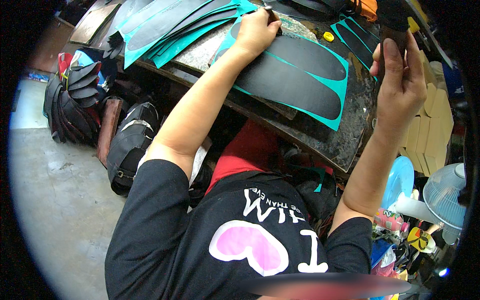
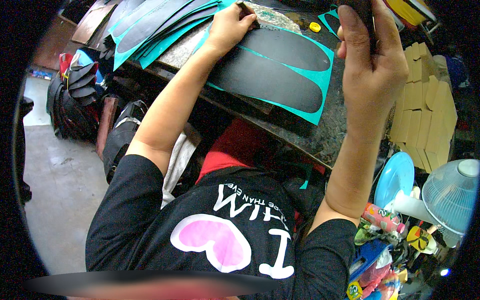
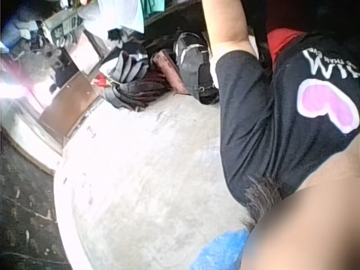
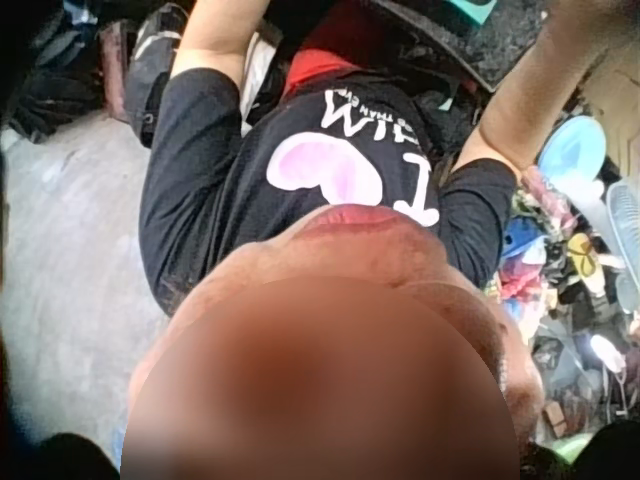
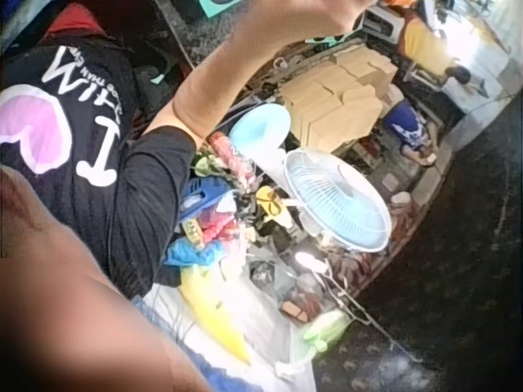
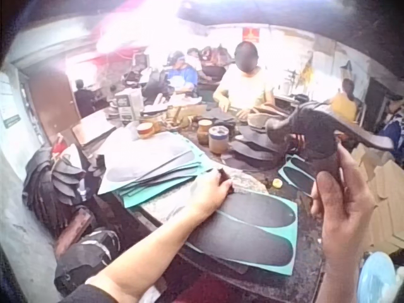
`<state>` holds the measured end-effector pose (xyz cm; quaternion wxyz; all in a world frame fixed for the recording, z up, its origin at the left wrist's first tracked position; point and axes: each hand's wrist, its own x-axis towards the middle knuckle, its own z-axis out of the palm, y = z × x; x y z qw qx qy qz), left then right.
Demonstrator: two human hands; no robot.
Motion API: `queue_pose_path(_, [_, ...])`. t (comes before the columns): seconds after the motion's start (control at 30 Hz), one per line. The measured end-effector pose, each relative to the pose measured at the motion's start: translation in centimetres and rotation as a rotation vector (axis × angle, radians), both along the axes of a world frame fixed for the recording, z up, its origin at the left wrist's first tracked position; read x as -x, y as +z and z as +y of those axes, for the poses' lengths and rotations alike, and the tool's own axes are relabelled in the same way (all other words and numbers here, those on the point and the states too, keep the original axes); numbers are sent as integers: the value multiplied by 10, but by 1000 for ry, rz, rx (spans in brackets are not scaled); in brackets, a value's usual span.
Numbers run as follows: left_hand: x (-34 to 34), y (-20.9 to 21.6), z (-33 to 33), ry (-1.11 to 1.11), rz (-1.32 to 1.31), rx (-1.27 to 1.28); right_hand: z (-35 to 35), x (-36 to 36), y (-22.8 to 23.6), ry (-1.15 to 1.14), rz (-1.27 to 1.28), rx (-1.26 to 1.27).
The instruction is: The person repeatedly hammers a black insole with a teal border on a workbench. They hold the insole with one hand and strike it with a hammer in the other, occasionally repositioning the insole to work different areas.
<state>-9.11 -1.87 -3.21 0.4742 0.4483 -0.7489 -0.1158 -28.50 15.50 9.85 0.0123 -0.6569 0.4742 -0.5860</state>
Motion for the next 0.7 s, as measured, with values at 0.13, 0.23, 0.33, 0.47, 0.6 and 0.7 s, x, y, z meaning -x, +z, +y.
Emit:
queue_pose_path(0.13, [19,-2,7,-65,-304,210,-20,-18,-31,-181,194,-74])
queue_pose_path(0.23, [21,-7,5,67,-197,197,-23,-5,-56,-317,323,-430])
queue_pose_path(0.33, [6,-10,-5,-62,372,-277,-21,15,-58,-312,295,-368])
queue_pose_path(0.47, [3,-12,-8,-152,361,-365,-11,16,-27,-198,220,-160])
queue_pose_path(0.6, [9,-8,-2,-137,129,39,1,2,-2,5,-41,19])
queue_pose_path(0.7, [15,-8,2,-107,-108,223,-17,-6,-27,-122,221,19])
